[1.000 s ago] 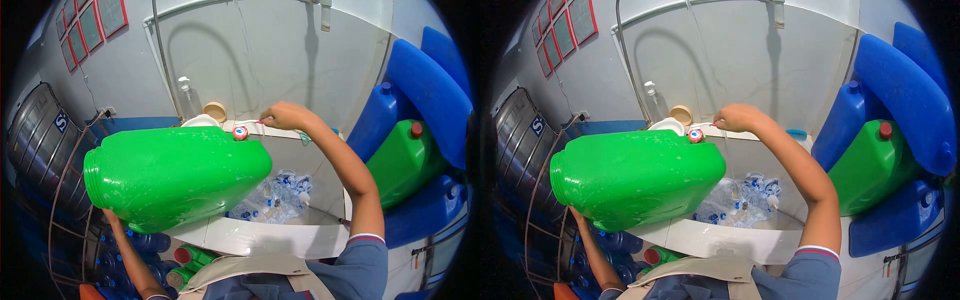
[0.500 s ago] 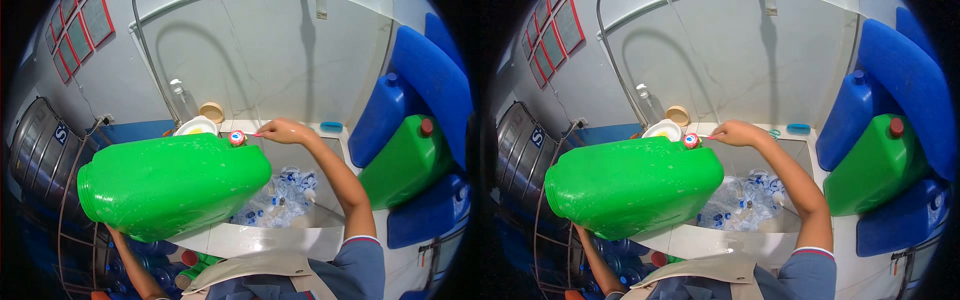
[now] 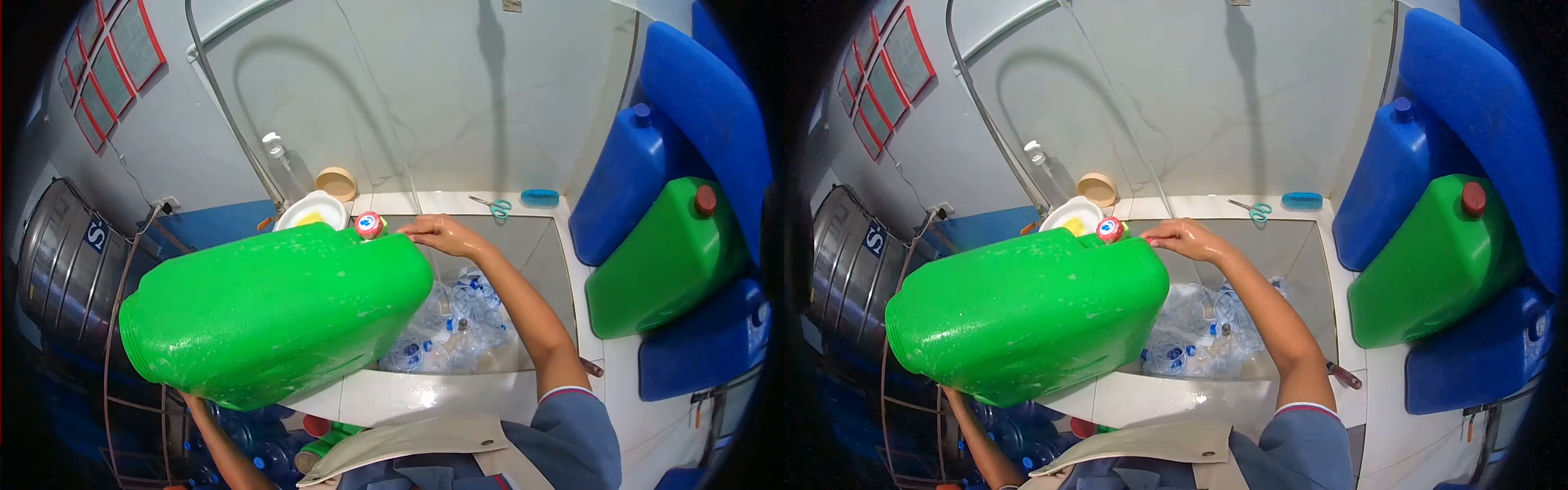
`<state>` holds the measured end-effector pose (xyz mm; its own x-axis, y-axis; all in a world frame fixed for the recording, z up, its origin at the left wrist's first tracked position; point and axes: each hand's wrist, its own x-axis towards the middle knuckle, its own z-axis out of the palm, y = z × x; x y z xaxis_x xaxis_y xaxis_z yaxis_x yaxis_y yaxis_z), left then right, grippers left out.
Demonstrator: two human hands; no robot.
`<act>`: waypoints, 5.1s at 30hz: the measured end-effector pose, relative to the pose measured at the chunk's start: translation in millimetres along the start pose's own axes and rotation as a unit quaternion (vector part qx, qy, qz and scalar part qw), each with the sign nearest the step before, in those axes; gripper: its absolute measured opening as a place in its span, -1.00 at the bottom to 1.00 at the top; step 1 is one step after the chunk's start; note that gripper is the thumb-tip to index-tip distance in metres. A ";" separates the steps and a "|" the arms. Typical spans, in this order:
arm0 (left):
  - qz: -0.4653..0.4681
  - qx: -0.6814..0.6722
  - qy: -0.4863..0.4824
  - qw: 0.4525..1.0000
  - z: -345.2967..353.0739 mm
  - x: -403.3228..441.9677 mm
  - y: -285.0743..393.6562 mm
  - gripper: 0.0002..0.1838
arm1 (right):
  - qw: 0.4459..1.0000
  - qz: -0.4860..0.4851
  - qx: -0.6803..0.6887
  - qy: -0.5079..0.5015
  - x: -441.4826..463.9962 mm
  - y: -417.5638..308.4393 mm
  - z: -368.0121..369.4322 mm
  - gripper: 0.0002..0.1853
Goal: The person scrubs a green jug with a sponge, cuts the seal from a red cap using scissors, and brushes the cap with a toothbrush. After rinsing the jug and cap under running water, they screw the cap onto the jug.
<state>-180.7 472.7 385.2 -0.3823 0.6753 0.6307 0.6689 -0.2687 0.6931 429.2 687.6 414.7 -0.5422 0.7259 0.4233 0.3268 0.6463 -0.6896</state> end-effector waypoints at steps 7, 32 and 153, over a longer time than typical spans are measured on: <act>-0.031 0.015 -0.022 0.999 3.1 -1.8 34.1 -0.64 | 0.966 0.151 -0.209 -0.001 -6.4 112.2 -35.6 -0.71; -0.211 -0.062 -0.466 0.857 357.1 -51.0 178.8 -0.77 | 0.920 0.366 0.134 -0.051 99.2 64.0 -26.8 -0.87; -0.509 -0.413 -0.267 0.706 298.8 -80.3 113.4 -0.60 | 0.871 -0.103 -0.432 0.212 156.9 -142.5 -74.8 -0.49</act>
<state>116.3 593.2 308.9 0.0460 0.9106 -0.4108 -0.4641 0.3836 0.7984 355.5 727.0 623.3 -0.3836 0.4769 0.7908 0.8158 0.5763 0.0482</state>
